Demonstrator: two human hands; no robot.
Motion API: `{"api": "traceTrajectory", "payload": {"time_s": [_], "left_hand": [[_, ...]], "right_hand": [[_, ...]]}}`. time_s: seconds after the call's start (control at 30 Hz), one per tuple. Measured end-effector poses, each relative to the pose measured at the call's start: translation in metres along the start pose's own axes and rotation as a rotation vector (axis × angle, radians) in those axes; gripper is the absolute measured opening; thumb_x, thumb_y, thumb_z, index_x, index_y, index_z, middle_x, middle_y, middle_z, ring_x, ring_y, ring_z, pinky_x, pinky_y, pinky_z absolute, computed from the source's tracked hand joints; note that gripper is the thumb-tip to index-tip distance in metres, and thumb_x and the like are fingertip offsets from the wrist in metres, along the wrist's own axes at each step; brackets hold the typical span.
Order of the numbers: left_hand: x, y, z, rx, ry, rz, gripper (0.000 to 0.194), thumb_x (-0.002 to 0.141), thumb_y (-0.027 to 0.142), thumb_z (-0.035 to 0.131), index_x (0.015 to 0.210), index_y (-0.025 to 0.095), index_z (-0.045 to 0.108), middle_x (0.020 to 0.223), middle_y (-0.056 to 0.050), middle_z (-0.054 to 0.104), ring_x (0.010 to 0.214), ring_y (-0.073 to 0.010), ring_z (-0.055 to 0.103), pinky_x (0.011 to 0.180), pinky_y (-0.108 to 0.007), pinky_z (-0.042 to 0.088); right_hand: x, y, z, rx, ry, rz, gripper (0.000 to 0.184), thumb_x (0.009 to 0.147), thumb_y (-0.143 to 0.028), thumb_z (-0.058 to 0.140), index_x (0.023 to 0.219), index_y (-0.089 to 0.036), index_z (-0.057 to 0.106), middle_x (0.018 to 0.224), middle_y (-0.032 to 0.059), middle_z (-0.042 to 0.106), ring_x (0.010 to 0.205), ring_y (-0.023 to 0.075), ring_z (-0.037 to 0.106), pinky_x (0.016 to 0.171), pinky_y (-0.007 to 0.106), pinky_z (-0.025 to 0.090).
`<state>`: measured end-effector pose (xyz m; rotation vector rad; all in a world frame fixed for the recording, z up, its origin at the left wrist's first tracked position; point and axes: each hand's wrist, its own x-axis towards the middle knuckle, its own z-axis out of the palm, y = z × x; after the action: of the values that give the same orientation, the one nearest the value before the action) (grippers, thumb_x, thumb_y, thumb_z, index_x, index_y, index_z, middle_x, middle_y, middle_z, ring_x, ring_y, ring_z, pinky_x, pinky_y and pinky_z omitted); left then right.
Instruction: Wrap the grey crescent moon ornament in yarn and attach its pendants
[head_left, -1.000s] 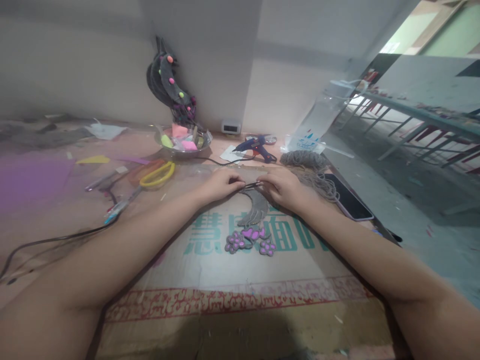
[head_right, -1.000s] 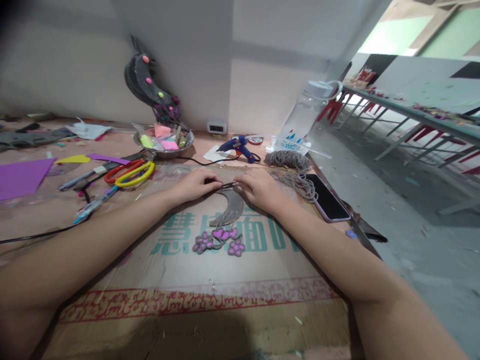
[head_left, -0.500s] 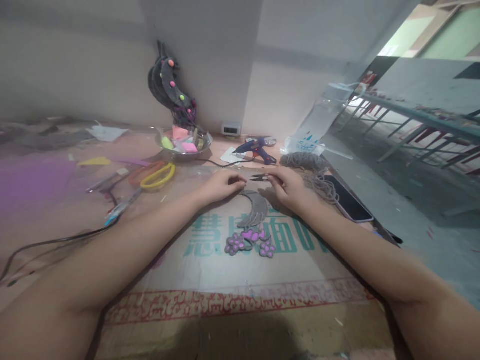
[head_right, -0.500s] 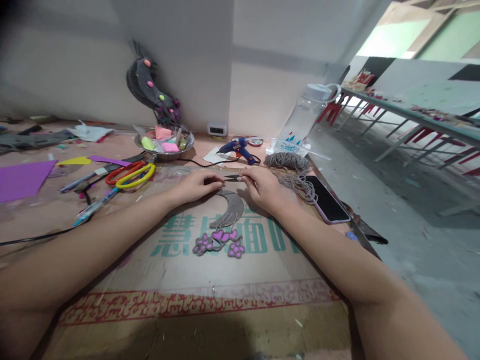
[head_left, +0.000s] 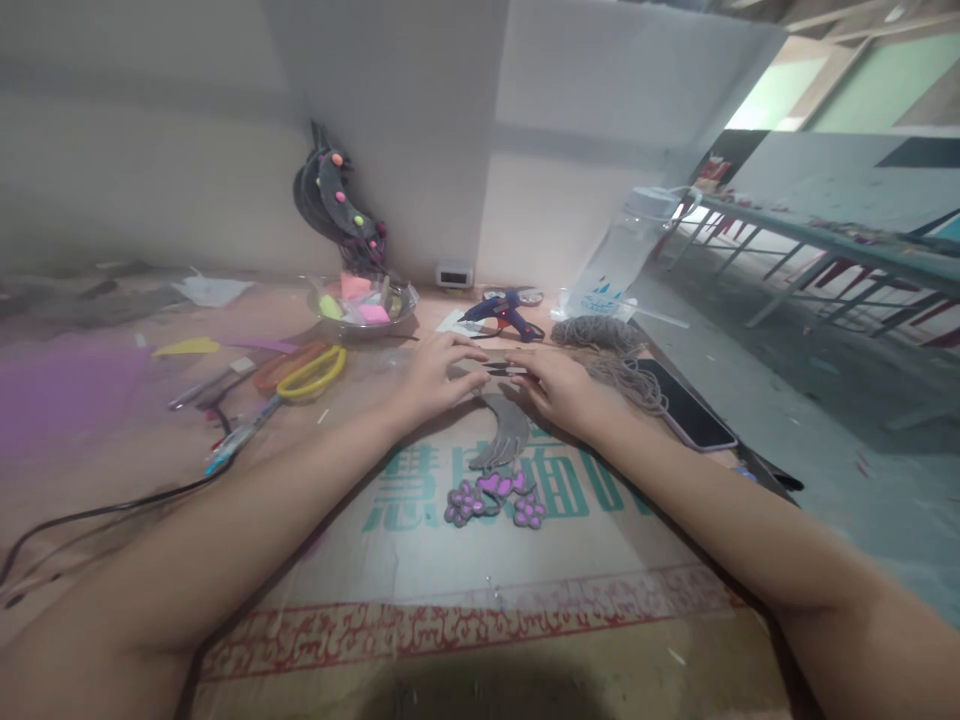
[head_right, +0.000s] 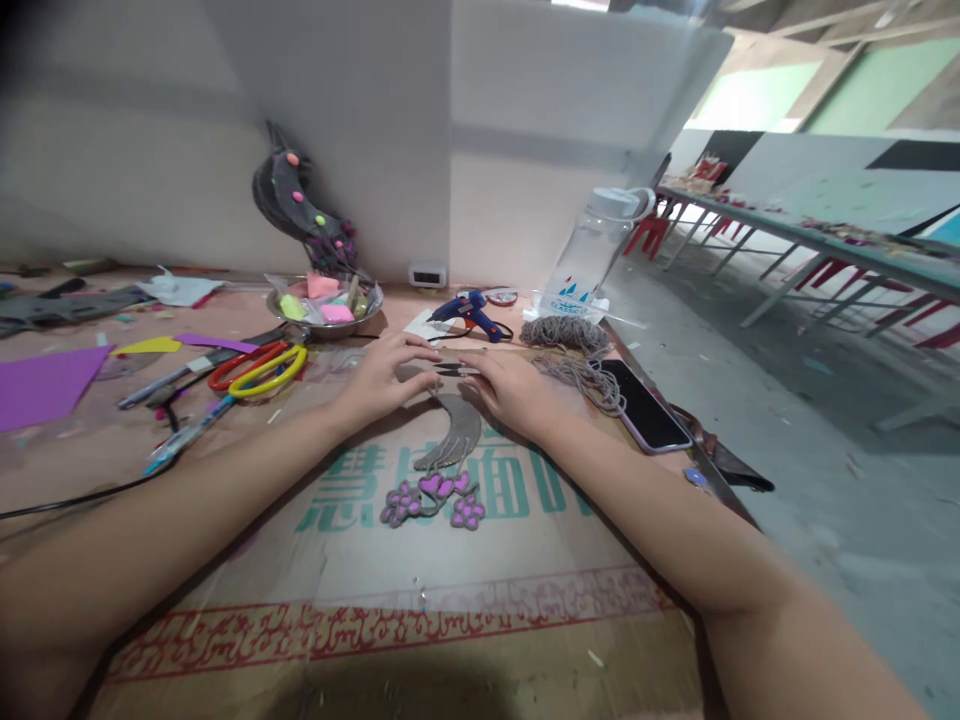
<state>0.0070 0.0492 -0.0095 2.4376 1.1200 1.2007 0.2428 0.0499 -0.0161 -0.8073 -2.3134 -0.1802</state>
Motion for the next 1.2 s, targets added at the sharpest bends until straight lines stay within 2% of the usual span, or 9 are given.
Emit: {"api": "traceTrajectory", "payload": {"time_s": [0.2, 0.37, 0.5, 0.6, 0.8, 0.9, 1.03, 1.13, 1.2], "left_hand": [[-0.003, 0.000, 0.002, 0.085, -0.010, 0.094, 0.017, 0.088, 0.035, 0.064, 0.087, 0.020, 0.071, 0.104, -0.007, 0.069, 0.105, -0.0225, 0.059, 0.098, -0.039, 0.041], [-0.003, 0.000, 0.002, 0.100, -0.004, 0.043, 0.018, 0.091, 0.035, 0.058, 0.089, 0.021, 0.068, 0.100, -0.006, 0.069, 0.104, -0.0223, 0.059, 0.098, -0.039, 0.040], [-0.001, -0.005, 0.000, 0.104, 0.036, -0.018, 0.025, 0.097, 0.034, 0.046, 0.090, 0.020, 0.065, 0.098, -0.007, 0.070, 0.100, -0.0225, 0.059, 0.093, -0.038, 0.040], [0.000, -0.008, -0.002, 0.101, 0.043, -0.039, 0.031, 0.099, 0.033, 0.039, 0.090, 0.020, 0.066, 0.097, -0.007, 0.070, 0.099, -0.0228, 0.059, 0.091, -0.038, 0.040], [-0.001, 0.000, 0.000, 0.096, -0.004, 0.039, 0.021, 0.091, 0.038, 0.057, 0.091, 0.021, 0.069, 0.099, -0.006, 0.069, 0.102, -0.0232, 0.058, 0.096, -0.038, 0.039], [-0.001, -0.001, 0.001, 0.090, -0.018, -0.012, 0.022, 0.094, 0.036, 0.051, 0.089, 0.019, 0.066, 0.098, -0.007, 0.068, 0.102, -0.0229, 0.057, 0.097, -0.038, 0.038], [0.002, -0.014, 0.001, 0.087, -0.031, -0.135, 0.026, 0.095, 0.033, 0.042, 0.086, 0.018, 0.062, 0.096, -0.009, 0.067, 0.098, -0.0242, 0.057, 0.091, -0.039, 0.041], [0.003, -0.022, 0.002, 0.054, -0.097, -0.201, 0.026, 0.091, 0.033, 0.047, 0.077, 0.018, 0.062, 0.086, -0.007, 0.068, 0.091, -0.0226, 0.059, 0.084, -0.036, 0.045], [0.002, -0.023, 0.003, 0.022, -0.152, -0.220, 0.017, 0.085, 0.030, 0.054, 0.083, 0.018, 0.064, 0.088, -0.005, 0.069, 0.090, -0.0213, 0.061, 0.083, -0.033, 0.047]], "right_hand": [[0.001, -0.002, 0.000, 0.006, 0.031, -0.037, 0.034, 0.093, -0.031, 0.058, 0.127, -0.026, 0.059, 0.113, 0.0078, 0.071, 0.105, 0.0241, 0.066, 0.092, 0.042, 0.052], [-0.001, 0.001, -0.001, -0.007, 0.010, -0.017, 0.030, 0.095, -0.029, 0.054, 0.124, -0.024, 0.060, 0.114, 0.0093, 0.070, 0.107, 0.0246, 0.064, 0.093, 0.043, 0.052], [-0.002, 0.003, -0.002, -0.040, 0.031, 0.056, 0.026, 0.095, -0.029, 0.054, 0.119, -0.022, 0.063, 0.112, 0.0105, 0.071, 0.104, 0.0254, 0.065, 0.090, 0.042, 0.052], [-0.001, 0.002, -0.003, -0.037, 0.022, 0.047, 0.026, 0.095, -0.028, 0.053, 0.119, -0.022, 0.062, 0.113, 0.0106, 0.070, 0.105, 0.0253, 0.065, 0.091, 0.042, 0.052], [-0.001, 0.001, -0.001, -0.012, 0.012, -0.040, 0.028, 0.095, -0.028, 0.055, 0.121, -0.022, 0.061, 0.114, 0.0107, 0.070, 0.110, 0.0253, 0.064, 0.094, 0.043, 0.051], [-0.001, 0.003, -0.001, -0.020, 0.012, -0.002, 0.027, 0.095, -0.028, 0.054, 0.119, -0.022, 0.062, 0.113, 0.0108, 0.070, 0.108, 0.0253, 0.064, 0.093, 0.042, 0.051], [-0.002, 0.004, -0.003, -0.033, -0.003, 0.053, 0.022, 0.094, -0.031, 0.054, 0.110, -0.019, 0.065, 0.108, 0.0112, 0.071, 0.101, 0.0254, 0.064, 0.089, 0.041, 0.050], [-0.001, 0.004, -0.004, -0.050, -0.037, 0.030, 0.021, 0.093, -0.036, 0.056, 0.098, -0.018, 0.068, 0.101, 0.0109, 0.072, 0.097, 0.0260, 0.064, 0.087, 0.040, 0.048], [-0.001, 0.003, -0.004, -0.062, -0.073, 0.021, 0.023, 0.093, -0.037, 0.056, 0.096, -0.018, 0.068, 0.098, 0.0107, 0.071, 0.096, 0.0263, 0.063, 0.086, 0.040, 0.047]]}}
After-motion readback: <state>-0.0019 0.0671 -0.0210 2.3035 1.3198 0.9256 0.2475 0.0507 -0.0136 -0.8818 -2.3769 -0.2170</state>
